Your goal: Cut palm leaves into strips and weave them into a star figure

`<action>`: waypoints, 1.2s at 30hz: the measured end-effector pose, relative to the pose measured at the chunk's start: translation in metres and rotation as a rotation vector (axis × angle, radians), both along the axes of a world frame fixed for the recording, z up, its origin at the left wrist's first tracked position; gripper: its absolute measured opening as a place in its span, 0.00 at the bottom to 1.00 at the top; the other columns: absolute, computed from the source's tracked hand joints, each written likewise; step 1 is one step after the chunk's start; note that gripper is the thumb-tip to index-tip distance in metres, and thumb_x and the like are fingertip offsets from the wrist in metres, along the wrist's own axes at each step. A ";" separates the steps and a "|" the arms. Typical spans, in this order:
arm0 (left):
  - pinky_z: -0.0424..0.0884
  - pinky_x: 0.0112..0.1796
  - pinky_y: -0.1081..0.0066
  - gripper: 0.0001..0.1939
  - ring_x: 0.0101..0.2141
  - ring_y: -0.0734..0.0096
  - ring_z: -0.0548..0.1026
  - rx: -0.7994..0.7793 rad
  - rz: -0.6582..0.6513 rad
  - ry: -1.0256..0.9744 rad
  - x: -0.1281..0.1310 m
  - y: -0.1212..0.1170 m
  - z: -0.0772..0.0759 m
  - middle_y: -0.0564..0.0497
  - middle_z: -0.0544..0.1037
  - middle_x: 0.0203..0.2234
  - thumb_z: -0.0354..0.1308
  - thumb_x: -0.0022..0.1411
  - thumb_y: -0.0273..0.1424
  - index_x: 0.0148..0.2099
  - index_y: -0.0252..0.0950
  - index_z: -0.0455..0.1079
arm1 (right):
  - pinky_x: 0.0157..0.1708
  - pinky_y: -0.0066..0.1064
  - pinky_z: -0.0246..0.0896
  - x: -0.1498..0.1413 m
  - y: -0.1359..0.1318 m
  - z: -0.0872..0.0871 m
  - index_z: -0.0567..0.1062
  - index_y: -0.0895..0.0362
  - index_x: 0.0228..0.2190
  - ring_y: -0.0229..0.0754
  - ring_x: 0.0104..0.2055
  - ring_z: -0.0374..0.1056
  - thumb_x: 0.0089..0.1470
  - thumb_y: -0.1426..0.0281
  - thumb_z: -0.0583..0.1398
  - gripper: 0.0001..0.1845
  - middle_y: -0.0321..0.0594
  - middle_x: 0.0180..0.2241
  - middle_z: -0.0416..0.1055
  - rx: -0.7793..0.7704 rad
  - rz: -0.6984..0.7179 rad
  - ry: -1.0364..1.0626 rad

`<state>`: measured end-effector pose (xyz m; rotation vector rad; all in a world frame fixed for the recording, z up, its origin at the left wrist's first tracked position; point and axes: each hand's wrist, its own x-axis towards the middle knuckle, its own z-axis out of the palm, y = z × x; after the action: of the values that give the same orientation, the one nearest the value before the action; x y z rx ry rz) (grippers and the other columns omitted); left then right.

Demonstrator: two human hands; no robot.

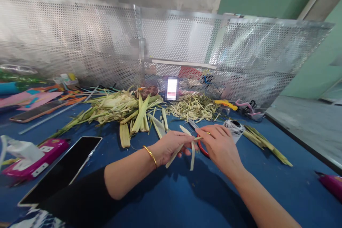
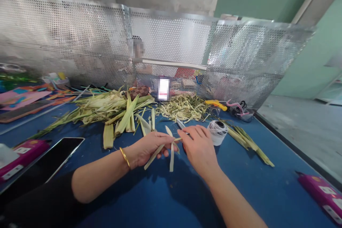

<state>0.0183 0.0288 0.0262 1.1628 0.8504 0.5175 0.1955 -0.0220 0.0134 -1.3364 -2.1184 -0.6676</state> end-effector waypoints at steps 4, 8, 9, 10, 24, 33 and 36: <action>0.52 0.15 0.79 0.09 0.16 0.83 0.65 -0.086 0.166 -0.076 -0.001 0.003 0.004 0.47 0.78 0.27 0.62 0.52 0.33 0.30 0.31 0.71 | 0.49 0.42 0.56 -0.007 -0.007 0.000 0.74 0.57 0.43 0.49 0.47 0.65 0.59 0.69 0.54 0.14 0.49 0.42 0.73 0.128 -0.018 0.235; 0.52 0.14 0.81 0.09 0.16 0.83 0.66 -0.121 0.288 -0.135 -0.005 -0.003 0.009 0.47 0.78 0.28 0.62 0.53 0.32 0.35 0.31 0.72 | 0.38 0.35 0.60 -0.021 -0.013 -0.005 0.76 0.55 0.35 0.44 0.35 0.69 0.59 0.64 0.53 0.13 0.42 0.32 0.75 -0.189 0.029 0.492; 0.52 0.14 0.81 0.09 0.16 0.83 0.67 -0.118 0.310 -0.144 -0.006 -0.006 0.009 0.46 0.79 0.29 0.61 0.54 0.32 0.35 0.31 0.72 | 0.35 0.33 0.60 -0.025 -0.013 -0.007 0.75 0.55 0.34 0.43 0.32 0.69 0.59 0.62 0.54 0.14 0.41 0.30 0.75 -0.333 0.049 0.549; 0.52 0.13 0.81 0.08 0.16 0.83 0.67 -0.110 0.329 -0.150 -0.006 -0.010 0.009 0.46 0.79 0.30 0.61 0.54 0.31 0.36 0.30 0.72 | 0.31 0.31 0.60 -0.030 -0.013 -0.009 0.75 0.55 0.32 0.42 0.30 0.68 0.58 0.60 0.54 0.14 0.39 0.27 0.74 -0.465 0.064 0.600; 0.59 0.15 0.81 0.10 0.18 0.82 0.69 -0.129 0.278 -0.162 -0.019 -0.002 -0.007 0.45 0.79 0.32 0.61 0.56 0.34 0.32 0.31 0.70 | 0.26 0.29 0.57 -0.040 -0.016 -0.020 0.67 0.54 0.24 0.38 0.23 0.65 0.58 0.59 0.51 0.16 0.33 0.20 0.68 -0.667 0.096 0.704; 0.54 0.17 0.80 0.07 0.19 0.83 0.67 -0.021 0.287 -0.132 -0.016 -0.007 -0.010 0.47 0.79 0.30 0.61 0.54 0.30 0.34 0.32 0.70 | 0.26 0.28 0.55 -0.045 -0.016 -0.024 0.67 0.54 0.23 0.38 0.24 0.65 0.60 0.62 0.50 0.17 0.34 0.20 0.69 -0.614 0.119 0.540; 0.54 0.18 0.79 0.08 0.19 0.83 0.66 -0.002 0.291 -0.119 -0.016 -0.005 -0.014 0.48 0.78 0.29 0.63 0.51 0.32 0.31 0.31 0.71 | 0.26 0.28 0.54 -0.045 -0.019 -0.022 0.69 0.54 0.24 0.38 0.23 0.64 0.60 0.61 0.50 0.17 0.34 0.20 0.70 -0.630 0.128 0.484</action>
<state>0.0023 0.0237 0.0127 1.0001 0.9219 0.8162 0.1500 -0.0407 -0.0089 -1.4595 -2.0371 0.3899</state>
